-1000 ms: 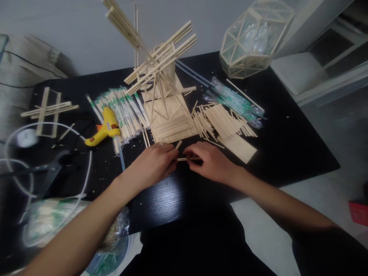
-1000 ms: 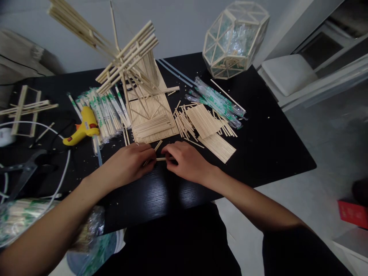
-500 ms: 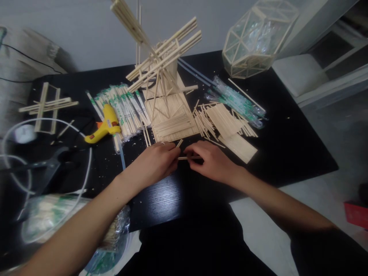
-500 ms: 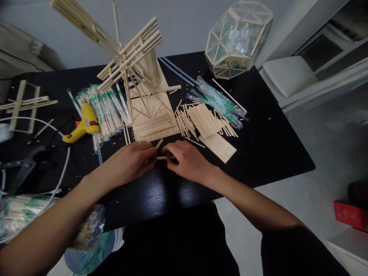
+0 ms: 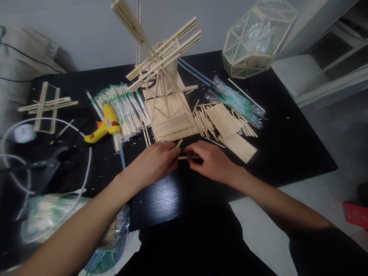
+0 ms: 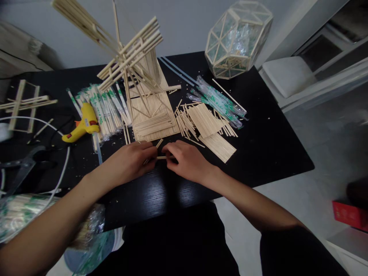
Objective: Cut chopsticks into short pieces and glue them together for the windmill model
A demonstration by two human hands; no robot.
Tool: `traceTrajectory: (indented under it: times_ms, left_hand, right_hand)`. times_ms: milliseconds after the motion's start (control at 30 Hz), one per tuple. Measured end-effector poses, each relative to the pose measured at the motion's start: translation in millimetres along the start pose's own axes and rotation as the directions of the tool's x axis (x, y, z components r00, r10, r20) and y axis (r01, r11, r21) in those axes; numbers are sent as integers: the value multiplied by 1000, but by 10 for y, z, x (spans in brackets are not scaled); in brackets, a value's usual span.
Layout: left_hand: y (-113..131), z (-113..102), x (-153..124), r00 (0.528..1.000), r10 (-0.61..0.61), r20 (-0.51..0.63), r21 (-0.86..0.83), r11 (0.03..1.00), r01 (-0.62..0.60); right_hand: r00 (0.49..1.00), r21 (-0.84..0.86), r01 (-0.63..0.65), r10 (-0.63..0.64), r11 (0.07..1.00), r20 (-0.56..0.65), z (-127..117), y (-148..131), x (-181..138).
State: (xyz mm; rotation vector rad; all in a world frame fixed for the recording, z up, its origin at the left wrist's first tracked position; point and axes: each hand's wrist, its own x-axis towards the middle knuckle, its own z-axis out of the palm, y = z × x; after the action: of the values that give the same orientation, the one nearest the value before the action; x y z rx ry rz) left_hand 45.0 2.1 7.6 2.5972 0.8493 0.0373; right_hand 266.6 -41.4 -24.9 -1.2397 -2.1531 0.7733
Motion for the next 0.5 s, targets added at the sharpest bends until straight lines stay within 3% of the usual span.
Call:
traceTrajectory:
  times_ms: [500]
  left_hand:
    - [-16,29,6,1000,5,-9,-9,1000,-5]
  right_hand:
    - [1000,-10,2,-2,1000,-2,-1,4,3]
